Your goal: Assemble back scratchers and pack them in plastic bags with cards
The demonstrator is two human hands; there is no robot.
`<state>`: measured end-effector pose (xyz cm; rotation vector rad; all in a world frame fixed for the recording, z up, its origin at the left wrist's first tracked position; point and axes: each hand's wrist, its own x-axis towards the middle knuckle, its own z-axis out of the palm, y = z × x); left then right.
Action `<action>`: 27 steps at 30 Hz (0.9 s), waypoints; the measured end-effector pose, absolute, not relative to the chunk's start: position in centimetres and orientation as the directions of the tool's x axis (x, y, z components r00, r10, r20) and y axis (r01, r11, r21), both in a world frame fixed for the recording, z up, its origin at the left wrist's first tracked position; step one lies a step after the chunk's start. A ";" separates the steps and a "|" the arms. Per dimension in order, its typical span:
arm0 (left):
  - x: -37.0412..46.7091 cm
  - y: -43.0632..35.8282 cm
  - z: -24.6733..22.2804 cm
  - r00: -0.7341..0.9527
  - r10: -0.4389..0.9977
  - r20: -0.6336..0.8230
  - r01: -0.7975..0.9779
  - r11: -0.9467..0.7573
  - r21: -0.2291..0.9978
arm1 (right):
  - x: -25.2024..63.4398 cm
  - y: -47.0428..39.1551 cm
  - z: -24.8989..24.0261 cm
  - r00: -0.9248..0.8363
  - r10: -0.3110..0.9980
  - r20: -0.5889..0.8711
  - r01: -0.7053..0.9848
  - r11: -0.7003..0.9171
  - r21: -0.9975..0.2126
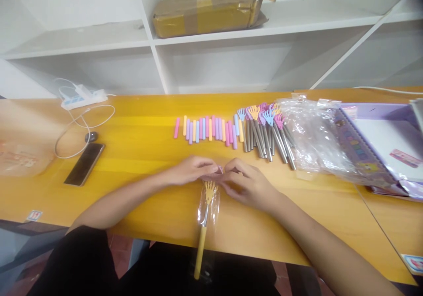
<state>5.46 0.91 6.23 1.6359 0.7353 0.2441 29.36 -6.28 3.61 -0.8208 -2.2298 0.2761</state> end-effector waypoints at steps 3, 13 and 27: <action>5.3 1.0 6.1 0.794 0.558 -0.240 0.300 -0.018 0.954 | 29.6 -6.2 3.6 -0.522 0.629 0.576 0.497 0.774 -0.393; 5.5 0.9 5.4 0.776 0.585 -0.236 0.301 -0.015 0.953 | 29.6 -6.3 3.7 -0.513 0.673 0.533 0.522 0.737 -0.428; 5.8 0.2 4.5 0.694 0.675 -0.251 0.283 0.064 0.957 | 28.8 -6.1 3.4 -0.276 0.929 0.248 0.362 0.340 -0.868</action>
